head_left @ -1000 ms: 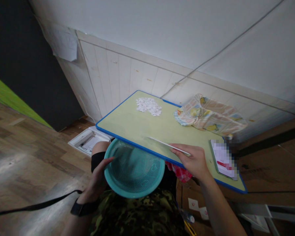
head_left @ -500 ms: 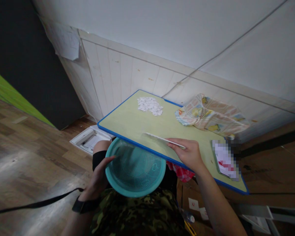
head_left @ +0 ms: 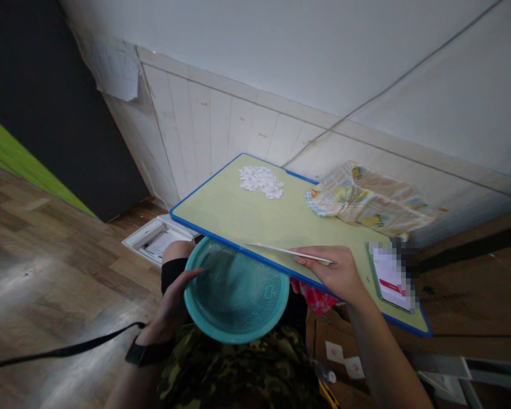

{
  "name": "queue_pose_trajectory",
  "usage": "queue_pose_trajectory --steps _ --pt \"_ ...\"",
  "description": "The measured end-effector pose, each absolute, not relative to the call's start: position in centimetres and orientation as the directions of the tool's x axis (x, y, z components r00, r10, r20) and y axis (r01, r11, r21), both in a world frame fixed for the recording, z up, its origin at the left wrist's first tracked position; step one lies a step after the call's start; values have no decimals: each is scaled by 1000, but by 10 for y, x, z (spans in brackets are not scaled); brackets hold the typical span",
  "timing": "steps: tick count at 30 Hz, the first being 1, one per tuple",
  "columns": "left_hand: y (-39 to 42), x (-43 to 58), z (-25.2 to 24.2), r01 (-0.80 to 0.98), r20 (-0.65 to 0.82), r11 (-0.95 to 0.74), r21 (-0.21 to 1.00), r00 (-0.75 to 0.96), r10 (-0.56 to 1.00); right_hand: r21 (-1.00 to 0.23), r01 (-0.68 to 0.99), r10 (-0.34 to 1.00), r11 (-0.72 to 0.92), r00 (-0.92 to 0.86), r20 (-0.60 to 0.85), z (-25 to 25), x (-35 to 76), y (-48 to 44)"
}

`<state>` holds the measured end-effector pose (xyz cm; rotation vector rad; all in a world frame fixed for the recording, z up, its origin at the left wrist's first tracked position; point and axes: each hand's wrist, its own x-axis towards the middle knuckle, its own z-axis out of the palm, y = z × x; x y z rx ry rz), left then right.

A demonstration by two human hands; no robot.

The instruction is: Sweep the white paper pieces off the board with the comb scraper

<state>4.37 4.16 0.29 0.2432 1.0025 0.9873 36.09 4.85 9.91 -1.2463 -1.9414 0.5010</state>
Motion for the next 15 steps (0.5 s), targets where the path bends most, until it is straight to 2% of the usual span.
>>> queue_pose_trajectory --steps 10,15 --pt "40 46 8 -581 -555 528 619 152 818 -664 593 887 456 -235 399 100 362 45" --pt "40 45 5 -572 -537 527 629 170 826 -637 575 856 514 -297 423 105 362 42"
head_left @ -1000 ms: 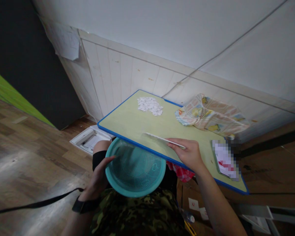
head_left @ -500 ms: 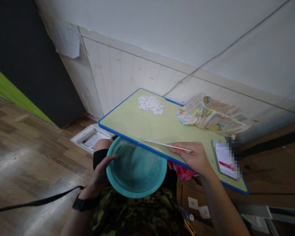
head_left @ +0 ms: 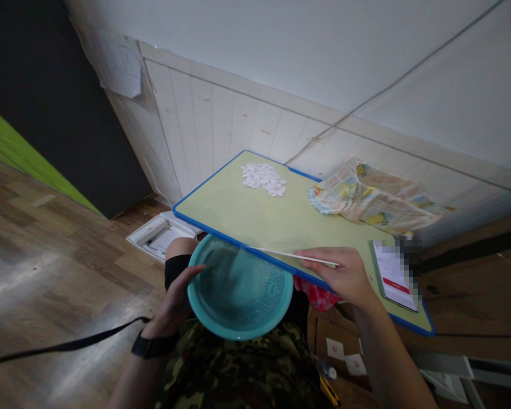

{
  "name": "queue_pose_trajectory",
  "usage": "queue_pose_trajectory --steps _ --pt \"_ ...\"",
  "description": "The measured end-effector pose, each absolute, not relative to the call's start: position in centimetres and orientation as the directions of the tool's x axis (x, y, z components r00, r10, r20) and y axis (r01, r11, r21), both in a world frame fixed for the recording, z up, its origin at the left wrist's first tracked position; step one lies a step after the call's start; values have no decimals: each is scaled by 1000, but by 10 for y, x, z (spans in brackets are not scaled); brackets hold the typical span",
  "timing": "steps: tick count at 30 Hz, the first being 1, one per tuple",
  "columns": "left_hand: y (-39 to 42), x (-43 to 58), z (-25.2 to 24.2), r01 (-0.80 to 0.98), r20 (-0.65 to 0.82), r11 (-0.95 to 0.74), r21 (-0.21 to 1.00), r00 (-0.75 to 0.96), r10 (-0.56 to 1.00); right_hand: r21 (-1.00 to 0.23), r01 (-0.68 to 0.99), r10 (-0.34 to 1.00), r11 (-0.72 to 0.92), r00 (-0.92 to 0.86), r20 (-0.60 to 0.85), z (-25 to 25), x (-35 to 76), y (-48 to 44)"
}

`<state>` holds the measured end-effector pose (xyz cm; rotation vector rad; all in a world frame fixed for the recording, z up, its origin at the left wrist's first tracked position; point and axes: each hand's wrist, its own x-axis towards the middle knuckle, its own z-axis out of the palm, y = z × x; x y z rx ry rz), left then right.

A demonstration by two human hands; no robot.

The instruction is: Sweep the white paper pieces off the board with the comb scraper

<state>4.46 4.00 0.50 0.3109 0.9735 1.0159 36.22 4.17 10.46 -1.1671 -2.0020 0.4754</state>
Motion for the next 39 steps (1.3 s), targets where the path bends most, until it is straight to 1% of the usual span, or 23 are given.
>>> queue_pose_trajectory --steps 4,7,12,16,21,27,34,39 --pt "41 44 3 -581 -541 531 617 178 822 -627 559 839 542 -324 437 110 362 38" --pt "40 44 3 -575 -546 530 623 165 821 -602 589 836 539 -291 464 109 362 38" --pt "40 43 0 -589 -547 529 611 170 820 -527 665 813 530 -221 539 99 362 40" --pt "41 40 -5 -608 -547 527 593 176 818 -492 681 797 543 -234 556 97 363 38" --pt "43 39 -7 -634 -552 525 567 181 814 -507 679 812 531 -238 533 101 363 29" --pt "42 41 -4 -642 -550 520 563 178 816 -536 643 818 548 -278 503 105 359 19" --pt "41 42 1 -627 -535 522 579 191 823 -537 675 834 506 -225 503 105 360 18" --pt "41 40 -1 -610 -555 531 588 174 814 -567 666 854 484 -218 473 107 361 18"
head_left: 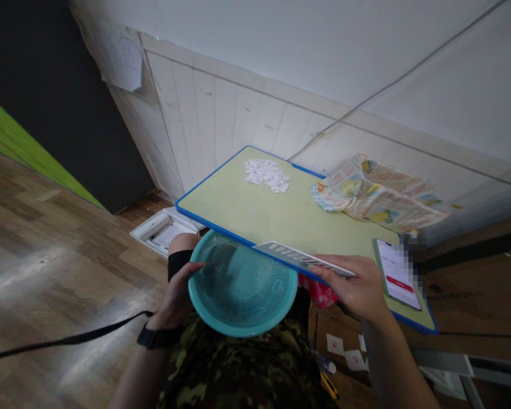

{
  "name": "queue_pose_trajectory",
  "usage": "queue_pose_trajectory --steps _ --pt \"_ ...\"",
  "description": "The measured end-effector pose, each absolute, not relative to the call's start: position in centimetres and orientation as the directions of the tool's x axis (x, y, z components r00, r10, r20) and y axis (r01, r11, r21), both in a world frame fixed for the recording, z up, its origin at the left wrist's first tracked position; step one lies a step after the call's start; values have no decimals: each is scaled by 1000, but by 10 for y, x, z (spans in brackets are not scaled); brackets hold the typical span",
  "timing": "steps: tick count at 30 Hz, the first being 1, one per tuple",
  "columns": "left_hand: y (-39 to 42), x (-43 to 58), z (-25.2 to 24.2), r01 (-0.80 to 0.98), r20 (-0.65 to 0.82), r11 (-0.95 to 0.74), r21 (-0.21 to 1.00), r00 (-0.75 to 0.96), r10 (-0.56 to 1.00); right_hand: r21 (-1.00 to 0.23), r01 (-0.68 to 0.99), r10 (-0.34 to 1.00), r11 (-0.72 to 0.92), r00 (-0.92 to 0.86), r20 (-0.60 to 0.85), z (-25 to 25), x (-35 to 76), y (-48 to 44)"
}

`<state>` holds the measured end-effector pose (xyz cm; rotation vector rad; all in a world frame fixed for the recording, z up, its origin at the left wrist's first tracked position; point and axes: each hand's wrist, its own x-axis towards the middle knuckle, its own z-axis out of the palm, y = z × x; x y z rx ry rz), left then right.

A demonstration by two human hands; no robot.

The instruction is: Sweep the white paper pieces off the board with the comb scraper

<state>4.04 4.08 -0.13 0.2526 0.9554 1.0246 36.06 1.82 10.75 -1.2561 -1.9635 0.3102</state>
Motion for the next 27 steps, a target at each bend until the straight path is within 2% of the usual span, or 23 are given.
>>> queue_pose_trajectory --steps 8,15,23,27 --pt "43 38 -12 -643 -531 507 574 180 828 -568 707 848 422 -85 524 104 364 72" --pt "45 38 -1 -646 -578 492 583 96 810 -579 676 862 456 -175 475 93 358 135" --pt "45 36 1 -667 -570 483 567 105 815 -604 613 848 510 -238 474 91 363 122" --pt "43 35 0 -641 -545 477 601 108 831 -608 609 841 510 -204 501 90 364 120"
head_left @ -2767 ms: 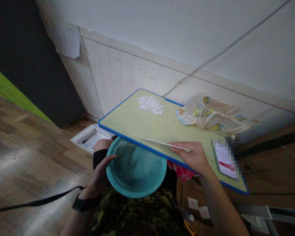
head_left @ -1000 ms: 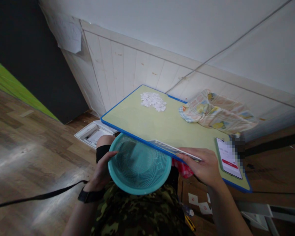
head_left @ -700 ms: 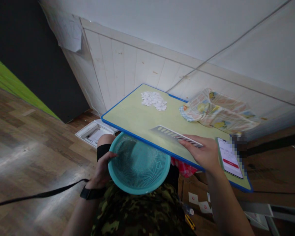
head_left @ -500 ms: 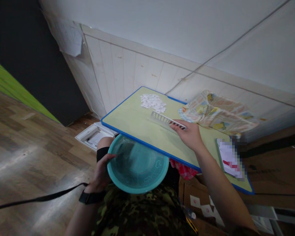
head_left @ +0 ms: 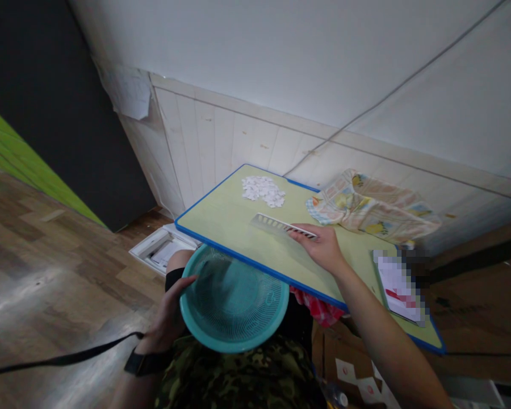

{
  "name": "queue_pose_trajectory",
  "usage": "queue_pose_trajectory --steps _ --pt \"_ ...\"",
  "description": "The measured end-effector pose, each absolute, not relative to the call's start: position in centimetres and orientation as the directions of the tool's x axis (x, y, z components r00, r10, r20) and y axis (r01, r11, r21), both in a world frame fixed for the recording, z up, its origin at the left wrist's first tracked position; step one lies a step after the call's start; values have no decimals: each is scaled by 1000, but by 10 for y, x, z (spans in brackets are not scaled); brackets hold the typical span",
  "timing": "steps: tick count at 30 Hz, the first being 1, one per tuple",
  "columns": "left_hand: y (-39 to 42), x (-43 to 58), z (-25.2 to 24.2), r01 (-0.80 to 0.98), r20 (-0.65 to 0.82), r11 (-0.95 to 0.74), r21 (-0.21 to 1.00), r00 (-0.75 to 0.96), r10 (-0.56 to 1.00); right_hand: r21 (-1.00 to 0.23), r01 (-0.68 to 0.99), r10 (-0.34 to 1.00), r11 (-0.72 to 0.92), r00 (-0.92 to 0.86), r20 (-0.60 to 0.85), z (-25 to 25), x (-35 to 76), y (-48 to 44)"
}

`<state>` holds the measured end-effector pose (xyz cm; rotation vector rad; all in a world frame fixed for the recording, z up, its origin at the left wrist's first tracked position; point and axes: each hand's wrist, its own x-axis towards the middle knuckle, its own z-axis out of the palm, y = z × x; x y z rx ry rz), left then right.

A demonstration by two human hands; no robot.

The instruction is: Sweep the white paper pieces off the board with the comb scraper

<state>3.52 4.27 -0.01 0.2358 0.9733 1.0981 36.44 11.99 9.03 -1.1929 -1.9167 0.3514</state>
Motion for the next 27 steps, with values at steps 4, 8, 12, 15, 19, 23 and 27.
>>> queue_pose_trajectory --steps 4,8,12,15,19,23,27 --pt "41 36 0 -609 -526 475 635 110 844 -621 594 839 511 -188 511 89 365 120" --pt "40 36 1 -596 -517 478 645 120 847 -615 589 837 524 -224 499 88 364 118" --pt "39 37 3 -594 -511 470 653 112 852 -619 578 834 531 -229 502 90 363 117" --pt "40 38 4 -589 -528 481 650 105 843 -629 558 835 541 -269 479 92 362 116" --pt "41 37 2 -606 -547 503 616 130 827 -645 543 840 538 -280 464 92 360 115" --pt "41 36 2 -636 -547 506 583 154 823 -648 539 840 538 -276 468 92 360 115" --pt "40 36 4 -628 -560 515 583 148 815 -653 529 839 542 -304 451 94 360 113"
